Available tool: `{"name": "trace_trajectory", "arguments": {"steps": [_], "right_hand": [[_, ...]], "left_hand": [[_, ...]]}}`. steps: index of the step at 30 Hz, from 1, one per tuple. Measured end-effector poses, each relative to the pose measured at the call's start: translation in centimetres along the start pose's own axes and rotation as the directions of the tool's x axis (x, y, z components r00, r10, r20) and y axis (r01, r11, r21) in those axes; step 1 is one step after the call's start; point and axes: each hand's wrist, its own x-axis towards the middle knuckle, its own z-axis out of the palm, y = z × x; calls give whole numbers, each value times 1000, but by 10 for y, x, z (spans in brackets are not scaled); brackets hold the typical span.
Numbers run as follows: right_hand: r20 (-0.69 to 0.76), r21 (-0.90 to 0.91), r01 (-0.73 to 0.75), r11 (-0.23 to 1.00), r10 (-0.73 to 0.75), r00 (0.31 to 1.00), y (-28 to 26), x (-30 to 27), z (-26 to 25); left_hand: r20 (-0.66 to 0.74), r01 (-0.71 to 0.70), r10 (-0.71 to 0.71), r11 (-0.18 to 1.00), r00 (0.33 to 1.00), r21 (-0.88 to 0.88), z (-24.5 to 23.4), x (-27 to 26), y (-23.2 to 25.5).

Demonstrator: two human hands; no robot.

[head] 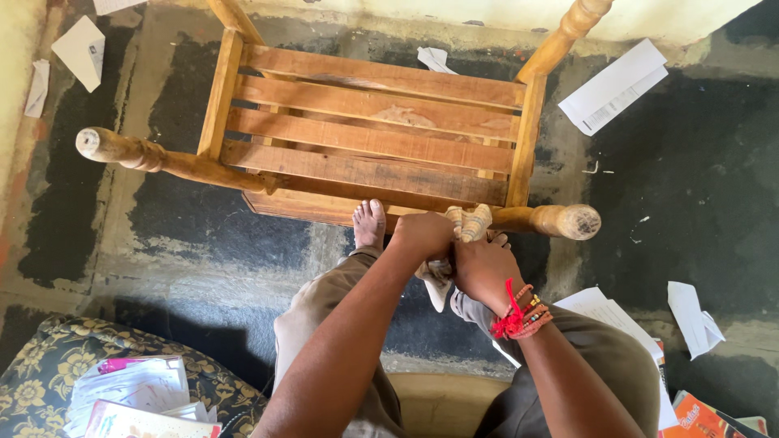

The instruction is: The person wipes the underside of a wooden stool with a cloth. They rotate the stool to access different legs and slats, scrubbing the surfaces thoroughly.

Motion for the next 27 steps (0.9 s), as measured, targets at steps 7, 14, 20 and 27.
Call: {"name": "trace_trajectory", "arguments": {"steps": [7, 14, 20, 27], "right_hand": [[-157, 33, -11, 999, 16, 987, 0, 2, -9], [-149, 55, -8, 998, 16, 989, -7, 8, -24], [-128, 148, 14, 989, 5, 992, -12, 11, -24], [-93, 166, -10, 986, 25, 995, -14, 10, -37]], "left_hand": [[-47, -91, 86, 991, 995, -100, -1, -1, 1], [-64, -170, 164, 978, 984, -122, -15, -11, 2], [-179, -143, 136, 989, 974, -29, -9, -10, -2], [-202, -130, 117, 990, 972, -50, -13, -10, -3]]}}
